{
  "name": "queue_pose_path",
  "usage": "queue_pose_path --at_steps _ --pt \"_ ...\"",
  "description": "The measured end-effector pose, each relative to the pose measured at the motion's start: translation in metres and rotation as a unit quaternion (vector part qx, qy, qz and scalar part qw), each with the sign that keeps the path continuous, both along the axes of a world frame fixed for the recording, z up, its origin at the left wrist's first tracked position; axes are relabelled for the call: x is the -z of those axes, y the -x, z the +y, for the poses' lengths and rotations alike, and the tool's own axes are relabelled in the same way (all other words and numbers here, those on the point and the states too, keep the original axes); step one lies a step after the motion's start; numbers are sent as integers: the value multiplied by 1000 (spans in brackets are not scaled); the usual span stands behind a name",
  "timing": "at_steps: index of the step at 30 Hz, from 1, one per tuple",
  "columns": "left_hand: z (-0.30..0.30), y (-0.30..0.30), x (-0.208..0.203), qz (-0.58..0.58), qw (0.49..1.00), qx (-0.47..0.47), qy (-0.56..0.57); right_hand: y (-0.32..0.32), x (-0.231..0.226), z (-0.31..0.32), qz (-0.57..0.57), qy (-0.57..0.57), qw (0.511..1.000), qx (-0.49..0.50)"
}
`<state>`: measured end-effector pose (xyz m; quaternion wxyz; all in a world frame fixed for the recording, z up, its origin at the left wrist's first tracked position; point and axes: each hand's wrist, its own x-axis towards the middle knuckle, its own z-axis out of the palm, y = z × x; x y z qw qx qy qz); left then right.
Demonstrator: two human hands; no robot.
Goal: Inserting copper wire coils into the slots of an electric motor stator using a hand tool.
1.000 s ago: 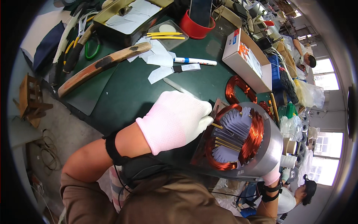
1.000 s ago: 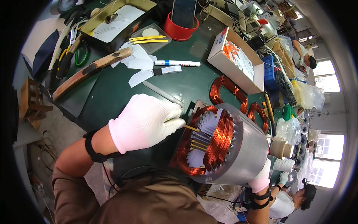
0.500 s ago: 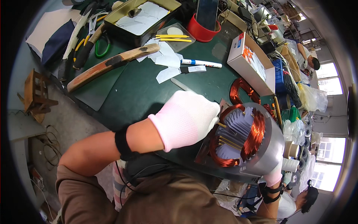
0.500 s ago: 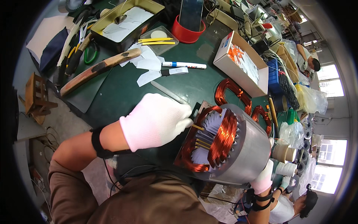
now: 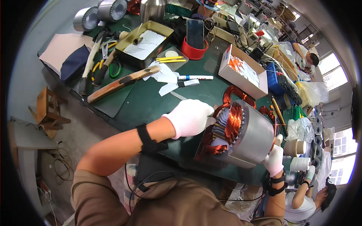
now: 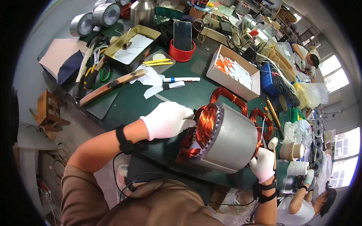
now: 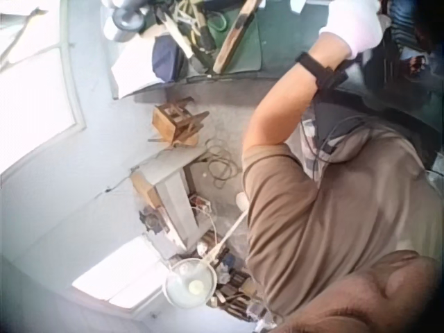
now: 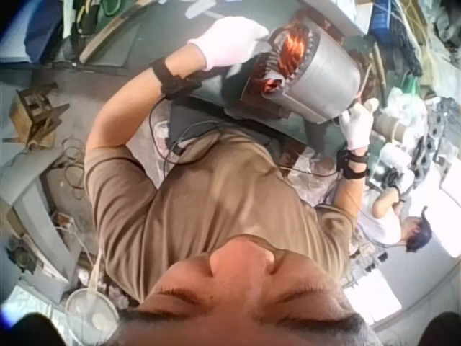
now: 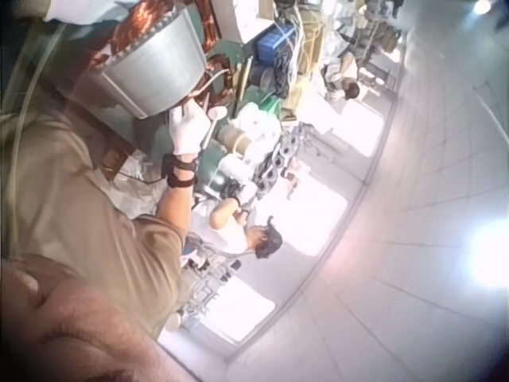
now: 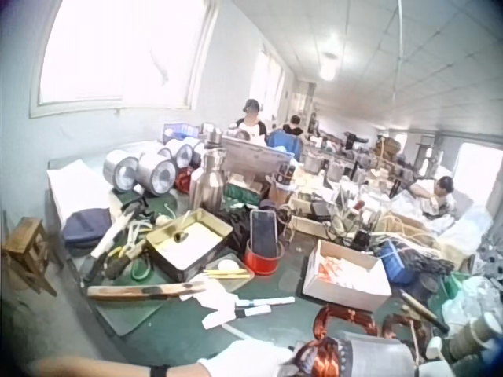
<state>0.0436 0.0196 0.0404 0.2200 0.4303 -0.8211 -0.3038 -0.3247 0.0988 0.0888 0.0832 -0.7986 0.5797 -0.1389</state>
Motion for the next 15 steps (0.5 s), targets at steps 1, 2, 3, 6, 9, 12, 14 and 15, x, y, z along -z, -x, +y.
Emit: queue_pose_path --at_steps 1,2,3,6,9,12,14,15 --pt "0 5 5 5 1000 -2 6 -1 -2 -4 27 13 999 -16" --pt "-1 8 9 10 1000 -3 12 1 -2 -4 54 26 998 -30" --pt "-3 8 10 -1 1000 2 13 11 7 -5 26 10 999 -17" --pt "-5 -7 11 -39 998 8 46 -1 -4 3 51 19 998 -25" --pt "-9 -15 -8 -109 994 -18 -2 2 -1 8 78 67 995 -19" --pt "-3 -1 -31 -179 983 -11 31 -3 -3 5 87 97 991 -24" --pt "1 8 -42 -219 973 -11 77 2 -4 6 82 84 993 -6" --pt "2 5 -38 -200 976 -12 81 2 -4 6 82 88 993 -5"
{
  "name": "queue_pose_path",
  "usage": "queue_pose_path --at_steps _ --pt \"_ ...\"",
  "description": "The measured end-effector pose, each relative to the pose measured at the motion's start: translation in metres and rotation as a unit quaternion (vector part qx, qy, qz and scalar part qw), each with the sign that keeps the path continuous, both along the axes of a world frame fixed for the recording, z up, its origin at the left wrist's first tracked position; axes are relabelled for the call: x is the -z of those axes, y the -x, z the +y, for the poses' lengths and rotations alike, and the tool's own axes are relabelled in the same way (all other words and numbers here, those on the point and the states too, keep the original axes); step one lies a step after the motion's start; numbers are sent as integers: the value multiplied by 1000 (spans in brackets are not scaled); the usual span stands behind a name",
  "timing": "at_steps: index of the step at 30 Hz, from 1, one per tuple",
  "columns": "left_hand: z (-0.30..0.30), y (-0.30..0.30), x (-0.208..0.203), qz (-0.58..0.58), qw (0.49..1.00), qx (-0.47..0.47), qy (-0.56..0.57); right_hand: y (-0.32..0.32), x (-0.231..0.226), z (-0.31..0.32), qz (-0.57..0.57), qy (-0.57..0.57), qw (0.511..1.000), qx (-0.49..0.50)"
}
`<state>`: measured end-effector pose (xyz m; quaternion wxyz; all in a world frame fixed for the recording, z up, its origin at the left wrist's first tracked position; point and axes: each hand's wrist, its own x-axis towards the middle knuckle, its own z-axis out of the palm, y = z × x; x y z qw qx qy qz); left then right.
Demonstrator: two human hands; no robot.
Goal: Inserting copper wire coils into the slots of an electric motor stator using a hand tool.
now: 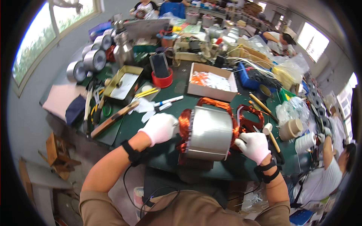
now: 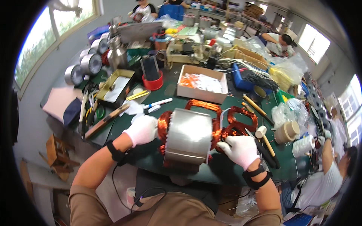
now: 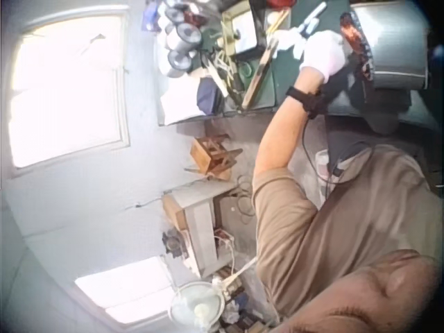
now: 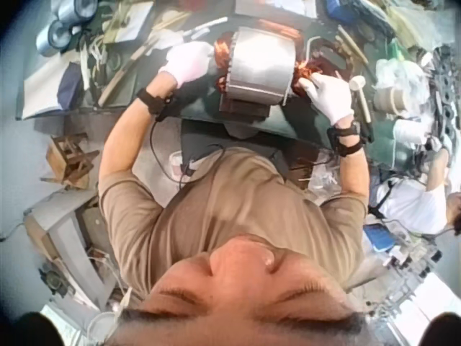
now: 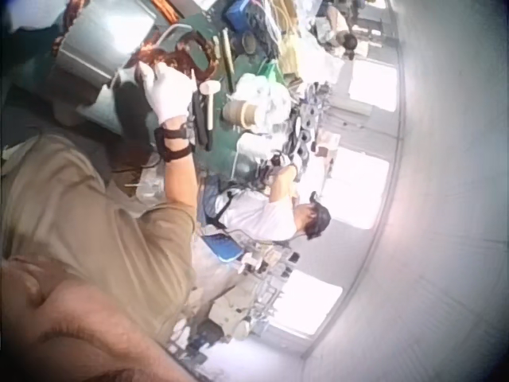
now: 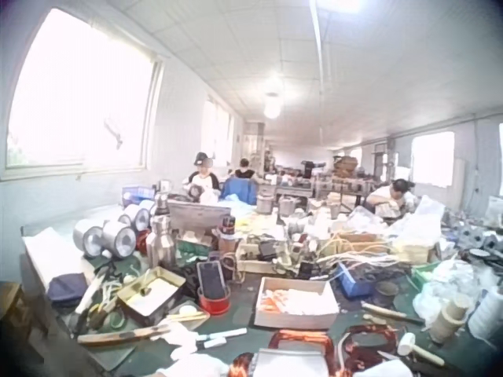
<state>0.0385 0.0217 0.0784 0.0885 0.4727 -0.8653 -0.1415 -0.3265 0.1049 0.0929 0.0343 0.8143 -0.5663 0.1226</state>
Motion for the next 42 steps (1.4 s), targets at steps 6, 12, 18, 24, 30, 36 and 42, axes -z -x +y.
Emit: queue_pose_path --at_steps 6,12,18,24,30,36,42 --pt "-3 -7 15 12 1000 -10 -25 28 3 2 13 -3 1000 1" --pt "-22 0 55 21 999 23 19 33 11 0 -26 -25 999 -5" --pt "-12 -20 34 -26 998 -49 -22 25 -4 8 16 -85 996 0" --pt "-33 -34 73 62 998 -20 21 4 -20 18 34 -119 992 25" --pt "-37 -22 63 40 998 24 49 14 -14 16 23 -120 992 13" --pt "-31 31 12 14 996 60 61 34 -17 12 -19 -137 990 20" --pt "-3 109 -45 -11 996 63 61 26 -24 16 13 -121 992 28"
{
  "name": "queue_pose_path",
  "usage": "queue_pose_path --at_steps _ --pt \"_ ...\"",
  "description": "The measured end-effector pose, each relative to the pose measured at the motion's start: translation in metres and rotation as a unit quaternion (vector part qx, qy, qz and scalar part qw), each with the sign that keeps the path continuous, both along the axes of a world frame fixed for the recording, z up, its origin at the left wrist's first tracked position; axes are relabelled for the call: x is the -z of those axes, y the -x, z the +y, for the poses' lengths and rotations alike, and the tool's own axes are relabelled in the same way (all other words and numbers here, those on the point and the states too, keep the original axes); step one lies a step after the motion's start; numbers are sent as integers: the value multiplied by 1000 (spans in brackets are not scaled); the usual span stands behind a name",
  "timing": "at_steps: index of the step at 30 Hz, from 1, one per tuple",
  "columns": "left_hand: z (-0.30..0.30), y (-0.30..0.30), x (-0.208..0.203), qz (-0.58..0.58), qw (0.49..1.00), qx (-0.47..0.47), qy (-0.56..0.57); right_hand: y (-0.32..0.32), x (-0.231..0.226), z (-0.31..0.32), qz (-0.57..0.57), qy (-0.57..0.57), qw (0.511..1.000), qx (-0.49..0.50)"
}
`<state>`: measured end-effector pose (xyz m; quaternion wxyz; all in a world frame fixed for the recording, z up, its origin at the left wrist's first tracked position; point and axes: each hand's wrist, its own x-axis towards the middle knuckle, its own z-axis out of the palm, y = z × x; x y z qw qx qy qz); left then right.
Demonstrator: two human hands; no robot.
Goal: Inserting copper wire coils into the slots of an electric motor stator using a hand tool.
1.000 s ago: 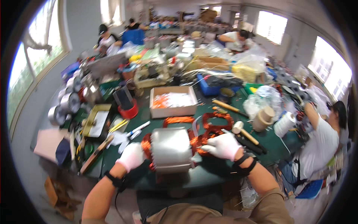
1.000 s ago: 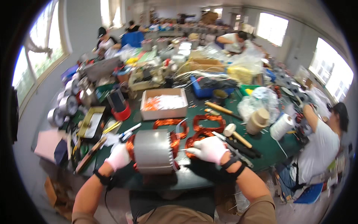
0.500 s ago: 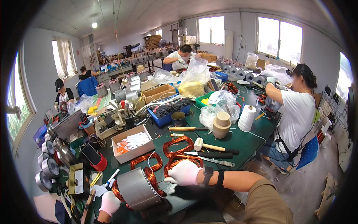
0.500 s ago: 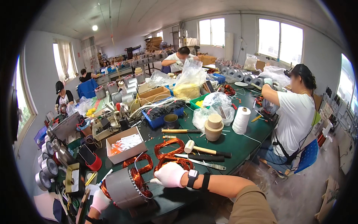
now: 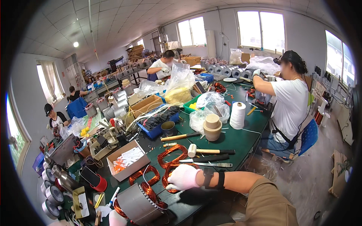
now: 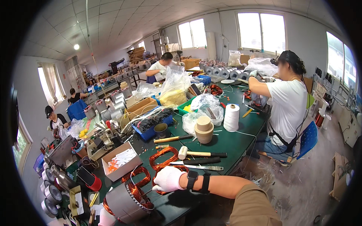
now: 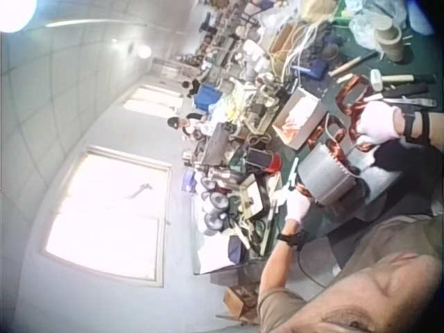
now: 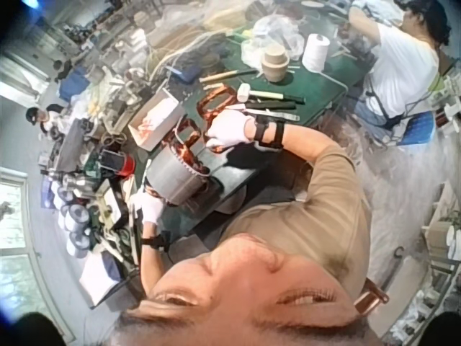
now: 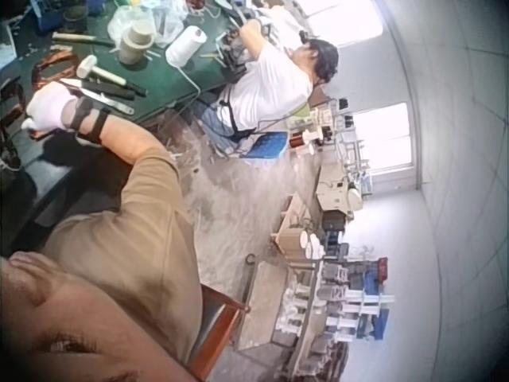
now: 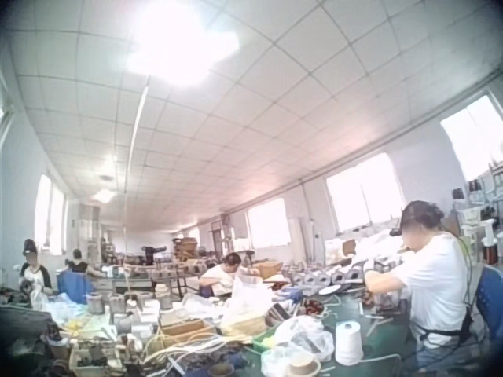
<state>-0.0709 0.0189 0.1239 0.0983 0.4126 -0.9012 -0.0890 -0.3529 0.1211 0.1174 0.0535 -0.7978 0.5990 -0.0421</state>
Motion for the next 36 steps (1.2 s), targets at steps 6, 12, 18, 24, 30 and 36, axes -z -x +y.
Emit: queue_pose_path --at_steps 6,12,18,24,30,36 --pt "0 -18 18 -14 1000 -8 -7 -2 -4 -2 2 -12 1000 -1" --pt "1 -26 27 -31 999 -4 -6 16 -5 3 -7 -18 1000 9" --pt "-2 -17 23 -43 999 -5 -11 19 0 9 24 -5 1000 17" --pt "-10 -54 51 -60 998 -18 -21 1 -40 22 41 -18 999 27" --pt "-16 -102 96 -69 997 -24 -27 3 -42 22 46 -54 996 46" --pt "-30 -143 129 20 999 23 -18 53 -13 37 -13 -24 996 89"
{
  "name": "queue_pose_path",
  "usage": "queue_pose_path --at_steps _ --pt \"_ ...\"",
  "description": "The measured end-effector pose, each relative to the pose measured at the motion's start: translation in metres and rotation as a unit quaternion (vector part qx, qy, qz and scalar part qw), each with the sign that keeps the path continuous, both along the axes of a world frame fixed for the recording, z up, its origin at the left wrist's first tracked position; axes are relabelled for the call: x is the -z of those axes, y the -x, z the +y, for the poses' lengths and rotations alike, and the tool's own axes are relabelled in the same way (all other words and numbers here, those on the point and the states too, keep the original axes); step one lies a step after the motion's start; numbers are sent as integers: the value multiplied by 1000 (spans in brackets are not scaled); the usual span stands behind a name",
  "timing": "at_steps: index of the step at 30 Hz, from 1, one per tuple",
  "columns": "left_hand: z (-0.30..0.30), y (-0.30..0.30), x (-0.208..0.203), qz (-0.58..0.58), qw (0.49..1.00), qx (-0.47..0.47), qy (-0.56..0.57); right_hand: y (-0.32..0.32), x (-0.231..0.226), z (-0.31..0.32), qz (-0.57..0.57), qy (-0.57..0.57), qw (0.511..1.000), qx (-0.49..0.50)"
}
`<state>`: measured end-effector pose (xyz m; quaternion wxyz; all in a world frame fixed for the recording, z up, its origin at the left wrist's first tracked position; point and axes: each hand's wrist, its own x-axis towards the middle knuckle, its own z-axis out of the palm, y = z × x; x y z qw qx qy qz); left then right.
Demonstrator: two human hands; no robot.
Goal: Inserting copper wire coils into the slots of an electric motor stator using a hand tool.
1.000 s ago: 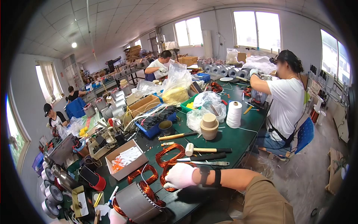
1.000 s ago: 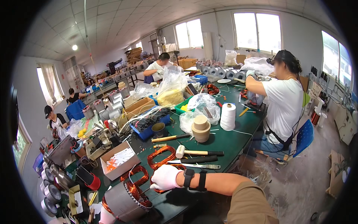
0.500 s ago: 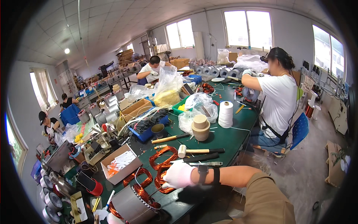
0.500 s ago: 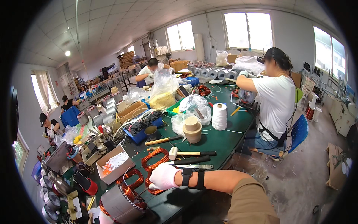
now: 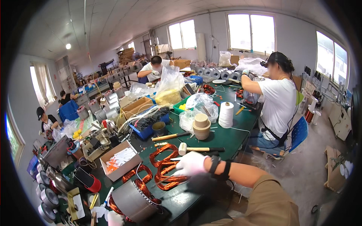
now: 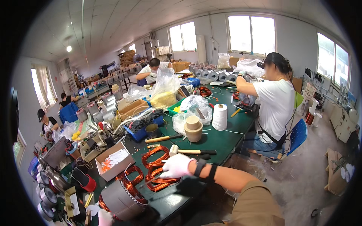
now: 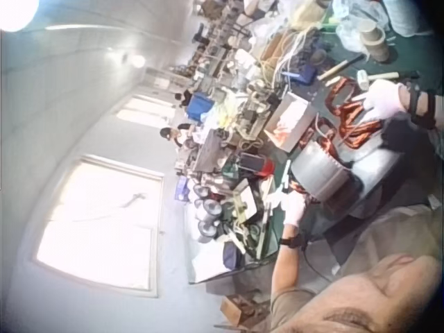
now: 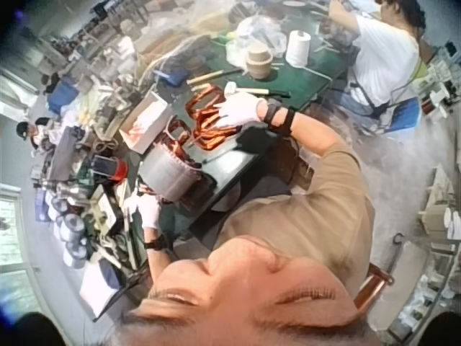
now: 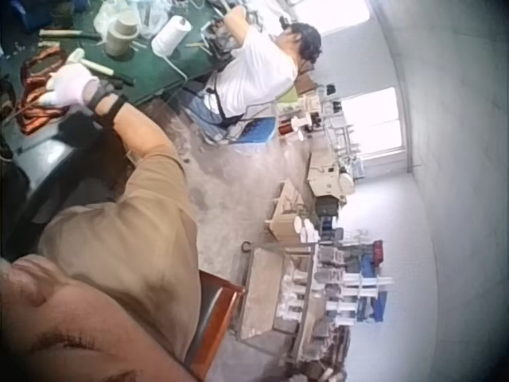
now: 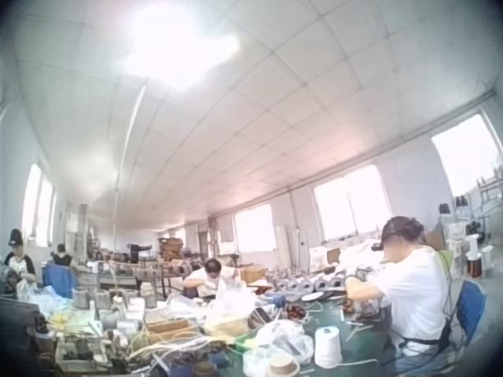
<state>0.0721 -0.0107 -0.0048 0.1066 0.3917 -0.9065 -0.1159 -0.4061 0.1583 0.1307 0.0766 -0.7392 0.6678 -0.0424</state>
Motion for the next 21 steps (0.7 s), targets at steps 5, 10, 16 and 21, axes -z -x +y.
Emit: queue_pose_path --at_steps 5,10,16,21 --pt "43 -8 -84 267 928 -120 -229 64 32 25 -20 -15 972 236" --pt "-10 -58 -44 201 934 -181 -235 66 58 17 67 226 958 162" --pt "-16 -52 -73 123 989 -69 -52 -88 -15 -47 -160 313 933 -74" --pt "-38 -28 -88 214 965 -98 -115 -146 -43 -57 -443 143 882 76"
